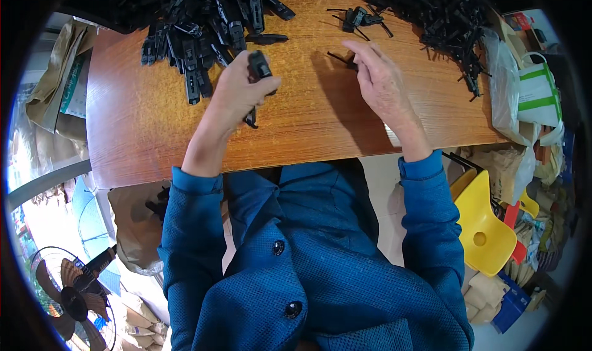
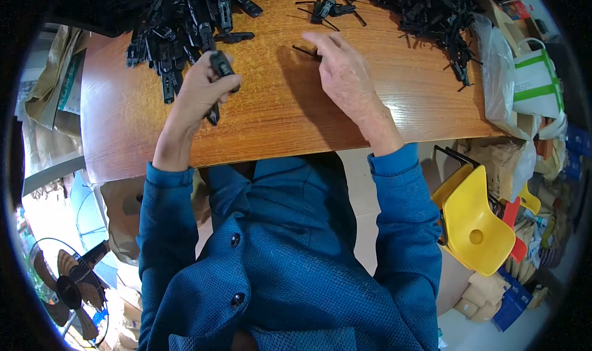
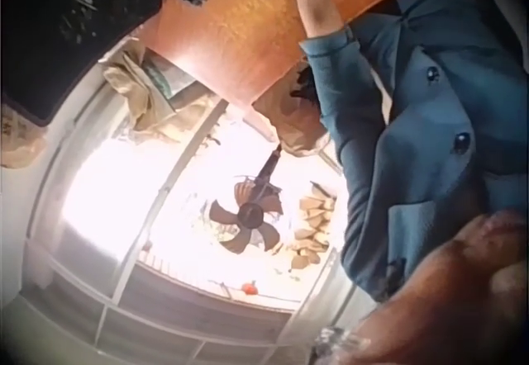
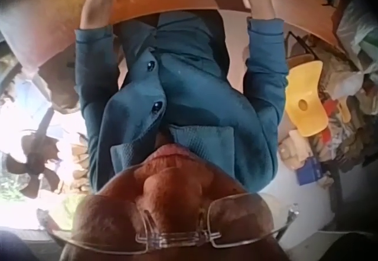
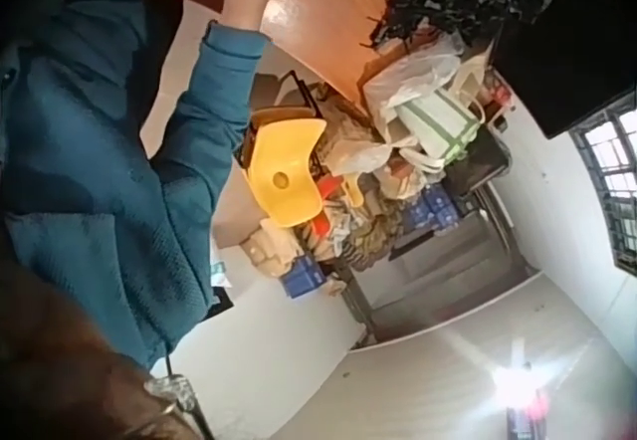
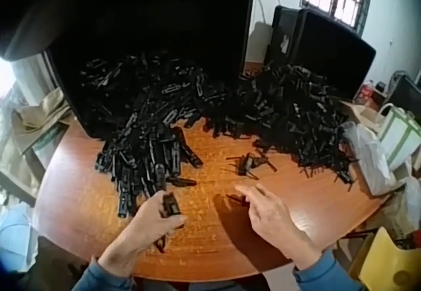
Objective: Assembling small black plastic components at a workbench.
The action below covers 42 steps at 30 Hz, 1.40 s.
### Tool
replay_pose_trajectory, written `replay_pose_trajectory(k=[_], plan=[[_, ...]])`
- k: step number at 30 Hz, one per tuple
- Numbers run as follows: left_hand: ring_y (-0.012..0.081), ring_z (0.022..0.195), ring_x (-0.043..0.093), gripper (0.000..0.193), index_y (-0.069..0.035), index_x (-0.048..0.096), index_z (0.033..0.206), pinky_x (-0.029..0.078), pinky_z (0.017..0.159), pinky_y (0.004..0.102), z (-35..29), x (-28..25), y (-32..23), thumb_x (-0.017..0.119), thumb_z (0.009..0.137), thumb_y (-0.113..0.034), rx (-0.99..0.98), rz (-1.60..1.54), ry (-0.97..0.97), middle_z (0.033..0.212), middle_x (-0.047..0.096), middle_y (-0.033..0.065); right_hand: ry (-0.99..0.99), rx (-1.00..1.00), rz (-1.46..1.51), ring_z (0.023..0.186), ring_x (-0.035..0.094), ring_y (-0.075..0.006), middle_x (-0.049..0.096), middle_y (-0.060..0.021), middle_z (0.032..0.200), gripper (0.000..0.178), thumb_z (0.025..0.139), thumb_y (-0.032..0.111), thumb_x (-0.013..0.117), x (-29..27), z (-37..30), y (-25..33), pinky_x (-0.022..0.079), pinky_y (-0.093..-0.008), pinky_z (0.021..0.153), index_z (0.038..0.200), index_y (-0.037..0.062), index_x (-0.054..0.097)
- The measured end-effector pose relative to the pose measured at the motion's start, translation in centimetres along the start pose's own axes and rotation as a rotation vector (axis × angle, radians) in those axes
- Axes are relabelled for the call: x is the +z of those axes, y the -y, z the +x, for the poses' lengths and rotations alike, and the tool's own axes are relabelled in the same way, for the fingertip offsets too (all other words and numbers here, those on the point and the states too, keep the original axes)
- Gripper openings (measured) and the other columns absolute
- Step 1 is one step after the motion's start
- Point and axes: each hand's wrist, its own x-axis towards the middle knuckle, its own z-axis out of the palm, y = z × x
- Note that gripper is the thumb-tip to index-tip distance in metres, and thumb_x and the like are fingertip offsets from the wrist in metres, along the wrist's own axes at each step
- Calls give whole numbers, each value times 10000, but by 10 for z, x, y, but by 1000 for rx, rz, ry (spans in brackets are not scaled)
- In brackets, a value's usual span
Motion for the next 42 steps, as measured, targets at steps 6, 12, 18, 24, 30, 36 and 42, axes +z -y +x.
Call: replay_pose_trajectory(k=[6, 12, 18, 24, 30, 36, 42], plan=[[85, 606, 567, 267, -22, 555, 1084, 430, 473, 193, -44, 0, 14, 623, 917, -218, -138, -680, -13, 800, 571, 25, 100, 123, -206, 815, 600, -287, 561, -136, 1003, 351, 862, 120, 613, -7, -15, 9, 503, -387, 714, 1208, 125, 555], [113, 664, 627, 294, 6, 551, 1128, 430, 466, 193, -61, 11, 17, 647, 871, -101, -85, -670, -58, 842, 611, 57, 120, -26, -522, 782, 607, -244, 586, -96, 897, 238, 871, 162, 631, 19, 0, 26, 495, -358, 705, 1096, 106, 574], [92, 690, 619, 262, -6, 569, 1072, 433, 514, 198, -70, 5, 14, 660, 831, -48, -98, -409, -180, 813, 646, 40, 115, 557, 996, 742, 603, -155, 617, -63, 822, 144, 905, 141, 622, 33, -6, 100, 484, -293, 753, 965, 68, 514], [64, 727, 579, 336, -34, 561, 1133, 491, 662, 232, -71, 13, 28, 631, 813, 39, 93, -324, -350, 838, 653, 43, 143, 647, 1450, 727, 614, -182, 636, -120, 846, 214, 927, 128, 587, 57, -17, 147, 507, -292, 734, 1098, 30, 503], [104, 772, 604, 451, -94, 519, 1247, 512, 660, 250, -78, 13, 25, 612, 823, 26, 114, -109, -336, 880, 659, 60, 147, 689, 1508, 734, 606, -144, 634, -113, 871, 230, 946, 128, 559, 71, -24, 141, 514, -252, 677, 1129, -11, 534], [127, 813, 624, 461, -31, 468, 1287, 526, 645, 269, -85, -8, 23, 606, 849, -3, 115, -204, -38, 980, 643, 86, 115, 675, 1431, 742, 599, -134, 632, -88, 866, 237, 937, 147, 580, 71, -29, 137, 508, -252, 686, 1114, -8, 548], [86, 628, 582, 367, 34, 483, 1245, 481, 530, 218, -89, -12, 18, 573, 907, -78, 118, -326, 67, 917, 621, 64, 146, 591, 1150, 729, 593, -105, 622, -59, 848, 235, 934, 156, 590, 69, -31, 130, 480, -234, 683, 1107, 3, 546]])
